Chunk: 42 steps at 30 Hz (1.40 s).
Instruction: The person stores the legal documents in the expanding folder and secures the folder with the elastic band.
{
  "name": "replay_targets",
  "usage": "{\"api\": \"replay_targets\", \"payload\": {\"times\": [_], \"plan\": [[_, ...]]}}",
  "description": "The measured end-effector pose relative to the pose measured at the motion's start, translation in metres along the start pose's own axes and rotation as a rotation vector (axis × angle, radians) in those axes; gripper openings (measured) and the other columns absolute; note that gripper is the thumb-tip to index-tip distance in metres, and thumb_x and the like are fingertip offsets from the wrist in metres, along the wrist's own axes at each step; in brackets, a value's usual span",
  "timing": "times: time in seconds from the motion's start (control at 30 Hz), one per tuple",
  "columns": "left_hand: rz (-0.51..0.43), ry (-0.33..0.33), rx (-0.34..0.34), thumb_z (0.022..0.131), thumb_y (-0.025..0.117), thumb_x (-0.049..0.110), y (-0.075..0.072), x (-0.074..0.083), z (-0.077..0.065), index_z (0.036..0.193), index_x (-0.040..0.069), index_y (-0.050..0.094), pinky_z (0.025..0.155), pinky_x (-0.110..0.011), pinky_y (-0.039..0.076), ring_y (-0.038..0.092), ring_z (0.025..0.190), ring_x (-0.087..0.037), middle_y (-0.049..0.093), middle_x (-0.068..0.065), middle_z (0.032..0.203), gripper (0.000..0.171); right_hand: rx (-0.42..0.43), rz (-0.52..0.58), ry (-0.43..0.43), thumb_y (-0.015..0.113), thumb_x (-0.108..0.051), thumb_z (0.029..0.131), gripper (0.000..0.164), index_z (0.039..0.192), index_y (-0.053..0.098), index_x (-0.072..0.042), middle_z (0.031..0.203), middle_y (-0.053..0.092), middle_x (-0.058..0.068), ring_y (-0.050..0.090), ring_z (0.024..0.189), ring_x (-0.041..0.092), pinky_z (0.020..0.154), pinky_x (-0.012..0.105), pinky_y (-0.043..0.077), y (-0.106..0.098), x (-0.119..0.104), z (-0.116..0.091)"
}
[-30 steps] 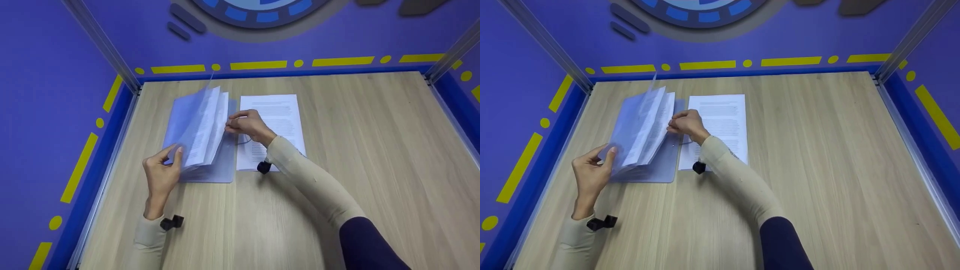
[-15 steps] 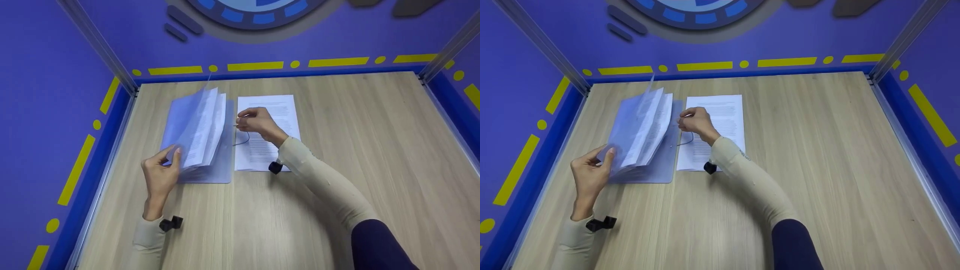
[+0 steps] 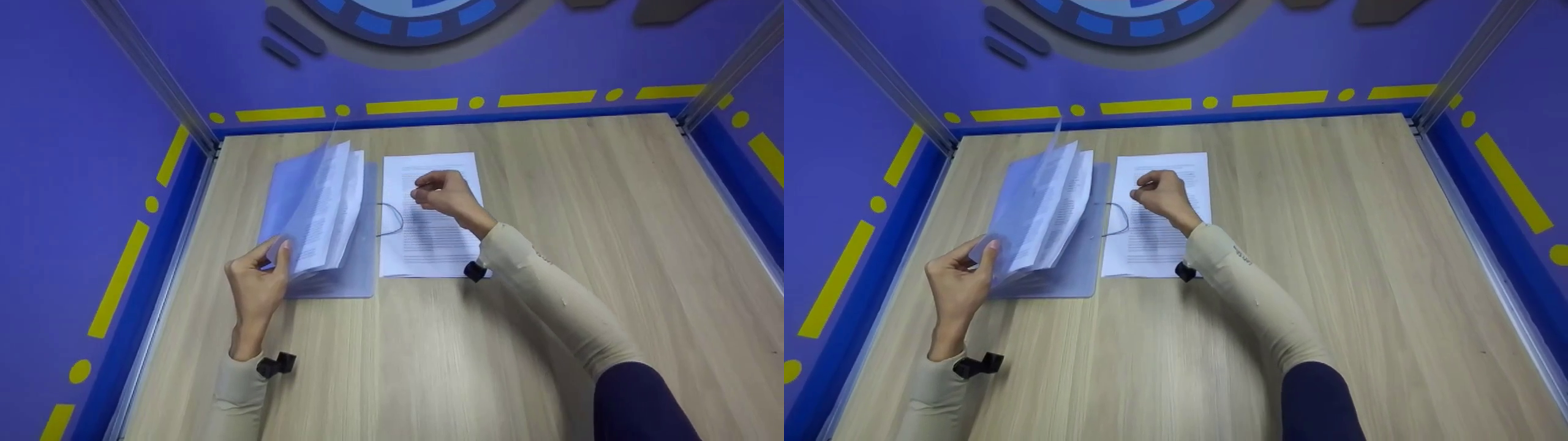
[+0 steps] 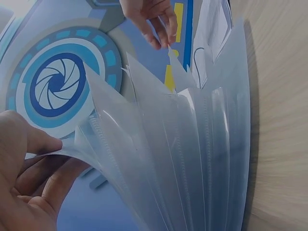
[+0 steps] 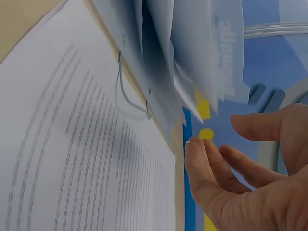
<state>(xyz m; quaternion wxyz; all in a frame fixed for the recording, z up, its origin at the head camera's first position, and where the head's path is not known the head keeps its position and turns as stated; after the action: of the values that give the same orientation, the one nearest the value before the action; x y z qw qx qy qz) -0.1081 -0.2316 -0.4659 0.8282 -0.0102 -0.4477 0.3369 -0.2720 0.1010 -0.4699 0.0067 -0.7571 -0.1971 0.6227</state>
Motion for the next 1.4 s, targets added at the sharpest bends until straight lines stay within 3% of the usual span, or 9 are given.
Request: {"api": "replay_targets", "payload": {"times": [0.1,0.27,0.33,0.47,0.57,0.97,1.4], "plan": [[0.003,0.002,0.005,0.089,0.081,-0.004,0.0,0.001,0.001,0.1,-0.002,0.085,0.069,-0.007,0.054,0.073,0.074,-0.009,0.081,-0.018,0.092,0.012,0.03,-0.052,-0.005,0.075,-0.013,0.099,0.034,0.128,0.069,0.005,0.119,0.072,0.017,0.073,0.101,0.02,0.088,0.029,0.063,-0.01,0.005,0.0],[0.008,0.005,0.016,0.087,0.083,-0.004,-0.001,0.002,0.001,0.1,-0.004,0.084,0.069,-0.005,0.053,0.075,0.071,-0.027,0.081,-0.02,0.092,0.012,0.063,-0.126,-0.01,0.074,-0.014,0.099,0.037,0.129,0.068,0.005,0.122,0.07,0.018,0.071,0.1,0.022,0.086,0.029,0.062,-0.026,0.015,-0.001],[0.01,0.01,0.017,0.087,0.083,-0.005,-0.002,0.001,0.001,0.1,-0.005,0.084,0.069,-0.006,0.053,0.075,0.071,-0.026,0.081,-0.02,0.092,0.012,0.076,-0.153,-0.004,0.075,-0.015,0.099,0.037,0.13,0.068,0.005,0.123,0.069,0.017,0.069,0.101,0.024,0.087,0.031,0.061,-0.032,0.019,-0.002],[0.006,0.018,0.02,0.087,0.083,-0.005,-0.003,0.001,0.001,0.099,-0.004,0.084,0.068,-0.006,0.053,0.072,0.072,-0.006,0.081,-0.019,0.091,0.012,0.109,-0.209,0.006,0.076,-0.016,0.098,0.038,0.13,0.068,0.003,0.123,0.07,0.017,0.068,0.105,0.026,0.088,0.032,0.06,-0.043,0.026,-0.004],[-0.001,0.027,0.023,0.087,0.083,-0.005,-0.004,0.0,0.001,0.099,-0.003,0.085,0.066,-0.005,0.053,0.069,0.073,0.003,0.081,-0.02,0.091,0.012,0.132,-0.247,-0.004,0.076,-0.016,0.097,0.039,0.129,0.069,0.004,0.122,0.071,0.018,0.067,0.107,0.026,0.086,0.031,0.057,-0.05,0.032,-0.006],[-0.005,0.032,0.022,0.089,0.081,-0.005,-0.005,0.002,0.001,0.1,-0.003,0.085,0.066,-0.007,0.054,0.069,0.074,0.005,0.081,-0.019,0.091,0.012,0.214,-0.372,0.001,0.079,-0.015,0.095,0.043,0.131,0.067,0.006,0.126,0.07,0.023,0.067,0.117,0.036,0.096,0.045,0.058,-0.08,0.054,-0.011],[-0.03,0.026,0.015,0.088,0.082,-0.006,-0.001,0.002,-0.001,0.1,-0.004,0.084,0.067,-0.007,0.055,0.07,0.079,0.005,0.081,-0.02,0.091,0.012,0.234,-0.418,0.004,0.079,-0.009,0.092,0.041,0.128,0.068,0.008,0.123,0.07,0.024,0.065,0.109,0.034,0.093,0.043,0.055,-0.085,0.072,-0.015]]}}
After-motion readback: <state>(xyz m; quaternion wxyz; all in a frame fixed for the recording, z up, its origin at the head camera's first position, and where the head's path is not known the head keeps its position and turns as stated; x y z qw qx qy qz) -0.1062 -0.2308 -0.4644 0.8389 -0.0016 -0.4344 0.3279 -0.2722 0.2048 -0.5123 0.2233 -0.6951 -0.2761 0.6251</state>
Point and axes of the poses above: each hand's wrist, its own z-axis towards the middle knuckle, its own y-axis out of the palm, x = y × z, the point moved 2 cm from there along z, towards the middle knuckle
